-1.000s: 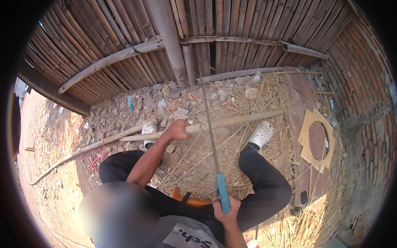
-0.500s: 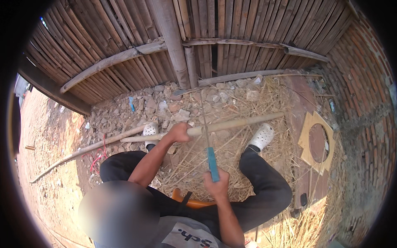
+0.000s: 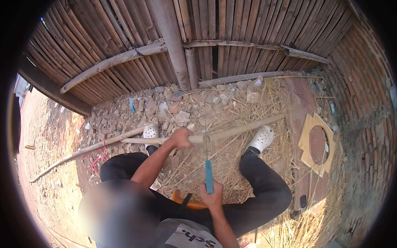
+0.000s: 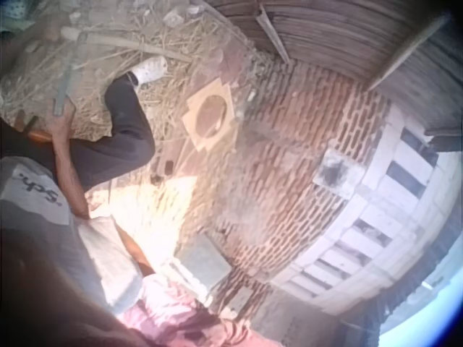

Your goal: The person sits on a small stool and uses a hand saw to cut a long bamboo pole that is held between their legs. They repeatedly saw back and forth, repositioning the pole as needed, and eventually separate a segment of the bamboo.

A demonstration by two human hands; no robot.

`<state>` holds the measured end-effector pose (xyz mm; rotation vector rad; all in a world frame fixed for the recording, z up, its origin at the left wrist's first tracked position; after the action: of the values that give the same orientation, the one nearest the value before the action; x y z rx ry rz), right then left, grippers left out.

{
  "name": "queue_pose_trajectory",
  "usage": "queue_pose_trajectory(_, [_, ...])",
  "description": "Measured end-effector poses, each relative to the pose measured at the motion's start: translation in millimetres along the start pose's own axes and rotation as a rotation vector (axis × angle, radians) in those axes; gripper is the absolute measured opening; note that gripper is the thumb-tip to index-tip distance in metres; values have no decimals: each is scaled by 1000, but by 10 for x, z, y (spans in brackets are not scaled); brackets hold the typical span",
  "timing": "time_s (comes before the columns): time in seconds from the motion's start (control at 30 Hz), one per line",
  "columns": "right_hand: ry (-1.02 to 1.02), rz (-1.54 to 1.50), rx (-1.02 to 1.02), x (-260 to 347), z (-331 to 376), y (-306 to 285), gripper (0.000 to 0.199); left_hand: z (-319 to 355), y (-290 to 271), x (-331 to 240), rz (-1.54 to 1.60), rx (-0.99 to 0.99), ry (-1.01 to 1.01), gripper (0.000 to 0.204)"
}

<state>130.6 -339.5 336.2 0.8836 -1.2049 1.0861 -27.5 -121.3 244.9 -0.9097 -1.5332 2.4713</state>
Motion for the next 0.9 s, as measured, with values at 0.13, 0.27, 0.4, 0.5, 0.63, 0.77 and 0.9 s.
queue_pose_trajectory(0.13, [173,-118,-92,-346,253,-360,15,51,293,-175,-62,22,77,38])
queue_pose_trajectory(0.27, [39,-55,-64,-324,43,-319,13,-93,285,-181,-51,44,76,37])
queue_pose_trajectory(0.4, [30,-22,-10,-585,37,-71,13,-71,834,301,189,286,89,37])
queue_pose_trajectory(0.5, [158,-56,-56,-749,181,-142,13,-89,1131,443,132,109,111,37])
queue_pose_trajectory(0.63, [9,128,-9,-681,7,15,16,-151,905,196,112,227,82,35])
queue_pose_trajectory(0.77, [-97,173,83,-843,-163,52,16,-110,1010,669,460,548,-104,25])
queue_pose_trajectory(0.9, [-260,319,151,-727,-229,-37,17,-57,890,489,915,853,-146,14])
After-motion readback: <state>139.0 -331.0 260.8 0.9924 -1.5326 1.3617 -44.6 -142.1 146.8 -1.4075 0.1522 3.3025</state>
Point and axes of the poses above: each hand's wrist, its own z-axis away from the middle knuckle, its own y-axis out of the palm, x = y × z, the point moved 6 cm from there along -z, towards the middle knuckle, and after that the axes turned 14 degrees about -z, right-handed, at the moved point
